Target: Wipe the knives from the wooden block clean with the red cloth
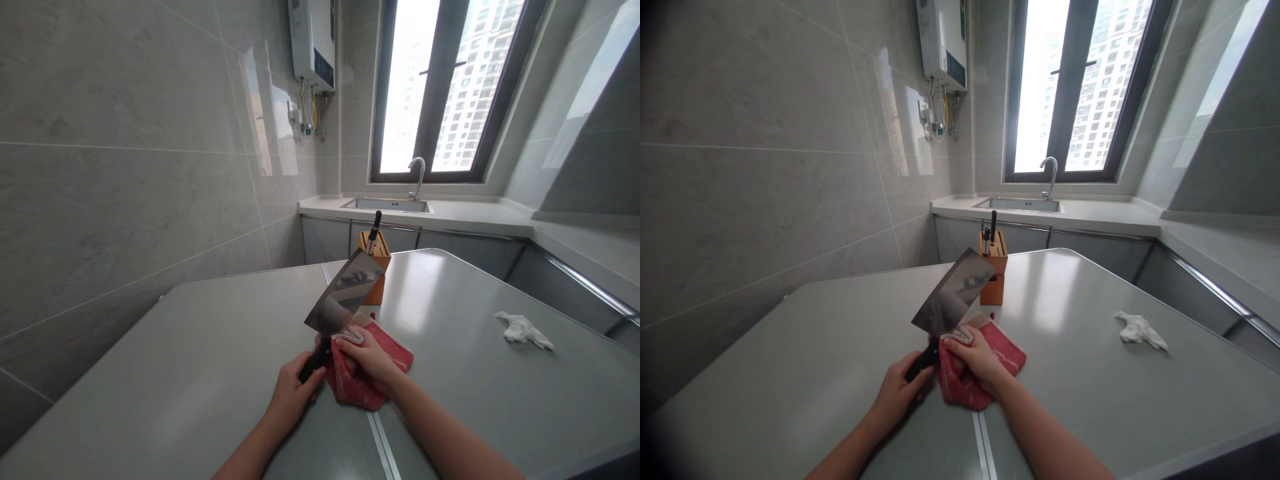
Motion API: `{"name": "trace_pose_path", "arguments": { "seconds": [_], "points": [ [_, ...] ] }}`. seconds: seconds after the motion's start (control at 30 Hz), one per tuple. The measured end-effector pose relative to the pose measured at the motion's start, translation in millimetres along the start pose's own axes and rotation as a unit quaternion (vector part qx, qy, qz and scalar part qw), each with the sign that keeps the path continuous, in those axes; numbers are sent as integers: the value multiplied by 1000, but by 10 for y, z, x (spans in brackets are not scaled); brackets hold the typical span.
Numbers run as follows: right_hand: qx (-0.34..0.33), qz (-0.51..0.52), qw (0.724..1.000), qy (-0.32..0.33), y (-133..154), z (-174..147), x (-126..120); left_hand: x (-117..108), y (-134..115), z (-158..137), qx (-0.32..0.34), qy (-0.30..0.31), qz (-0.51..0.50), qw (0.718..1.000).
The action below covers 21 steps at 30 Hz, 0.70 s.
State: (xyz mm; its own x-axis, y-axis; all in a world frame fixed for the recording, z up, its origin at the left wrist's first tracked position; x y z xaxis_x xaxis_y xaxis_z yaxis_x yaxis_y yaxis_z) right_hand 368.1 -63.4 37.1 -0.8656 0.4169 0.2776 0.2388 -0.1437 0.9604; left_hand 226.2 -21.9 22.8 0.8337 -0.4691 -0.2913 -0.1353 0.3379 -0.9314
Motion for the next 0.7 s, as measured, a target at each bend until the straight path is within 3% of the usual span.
{"name": "trace_pose_path", "arguments": {
  "seconds": [0.4, 0.7],
  "points": [
    [-6, -21, 1000, -13, -14, 9, -36, -25, 31, 5, -11, -20, -15, 1000],
    [-7, 65, 995, -79, 21, 115, -184, -13, 74, 27, -26, -16, -19, 999]
  ]
}}
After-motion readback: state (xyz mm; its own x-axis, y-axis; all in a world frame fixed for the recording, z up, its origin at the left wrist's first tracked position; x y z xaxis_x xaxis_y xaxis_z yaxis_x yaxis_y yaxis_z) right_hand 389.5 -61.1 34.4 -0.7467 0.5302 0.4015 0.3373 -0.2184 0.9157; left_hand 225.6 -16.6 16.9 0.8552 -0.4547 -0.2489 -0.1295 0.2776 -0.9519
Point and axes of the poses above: each hand's wrist, its own z-axis towards the middle knuckle, its own x-axis out of the palm, y = z × x, the point moved 8 cm from there along z, towards the middle knuckle, and after that the axes turned 11 degrees about -y, right-handed, at the moved point
